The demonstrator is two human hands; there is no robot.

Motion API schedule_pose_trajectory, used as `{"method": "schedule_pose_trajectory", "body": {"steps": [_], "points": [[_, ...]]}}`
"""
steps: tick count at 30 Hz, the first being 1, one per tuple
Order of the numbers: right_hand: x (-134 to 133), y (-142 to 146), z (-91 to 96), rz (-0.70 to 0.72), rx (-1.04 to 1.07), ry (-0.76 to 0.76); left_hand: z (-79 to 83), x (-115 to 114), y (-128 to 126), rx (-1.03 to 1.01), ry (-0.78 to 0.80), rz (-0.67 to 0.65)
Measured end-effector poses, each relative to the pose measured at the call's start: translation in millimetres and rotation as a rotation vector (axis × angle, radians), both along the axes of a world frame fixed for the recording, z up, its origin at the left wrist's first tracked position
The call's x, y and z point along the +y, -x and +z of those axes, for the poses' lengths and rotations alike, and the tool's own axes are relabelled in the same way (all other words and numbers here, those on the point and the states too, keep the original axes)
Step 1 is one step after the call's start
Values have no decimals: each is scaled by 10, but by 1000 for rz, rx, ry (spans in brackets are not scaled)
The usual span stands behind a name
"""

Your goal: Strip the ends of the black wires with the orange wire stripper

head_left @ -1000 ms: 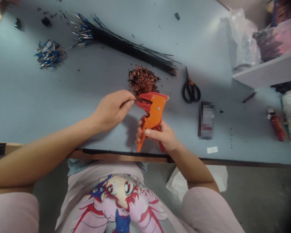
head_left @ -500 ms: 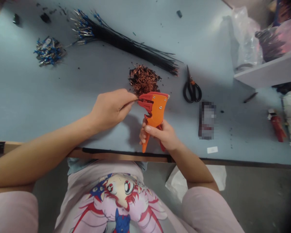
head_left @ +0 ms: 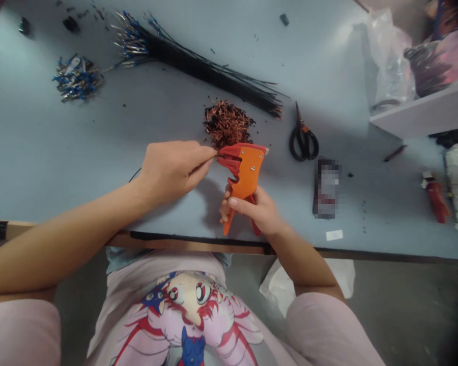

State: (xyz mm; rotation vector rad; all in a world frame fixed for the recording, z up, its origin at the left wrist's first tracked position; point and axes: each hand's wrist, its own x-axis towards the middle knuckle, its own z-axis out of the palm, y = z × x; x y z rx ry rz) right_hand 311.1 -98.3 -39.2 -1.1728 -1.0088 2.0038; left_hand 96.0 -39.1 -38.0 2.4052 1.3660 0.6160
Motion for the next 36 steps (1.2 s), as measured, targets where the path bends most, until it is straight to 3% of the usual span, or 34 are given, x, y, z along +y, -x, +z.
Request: {"method": "schedule_pose_trajectory", "body": {"steps": [15, 29, 32, 36], "points": [[1, -6, -16, 51, 17, -50, 29, 17, -7, 59, -27, -13], [-9, 47, 4, -8, -75, -45, 23, 1, -8, 147, -196, -46], [10, 19, -17, -20, -9, -16, 1, 16, 2, 125, -212, -29], [71, -49, -25, -136, 162, 72, -23, 50, 21, -6, -242, 23]]}}
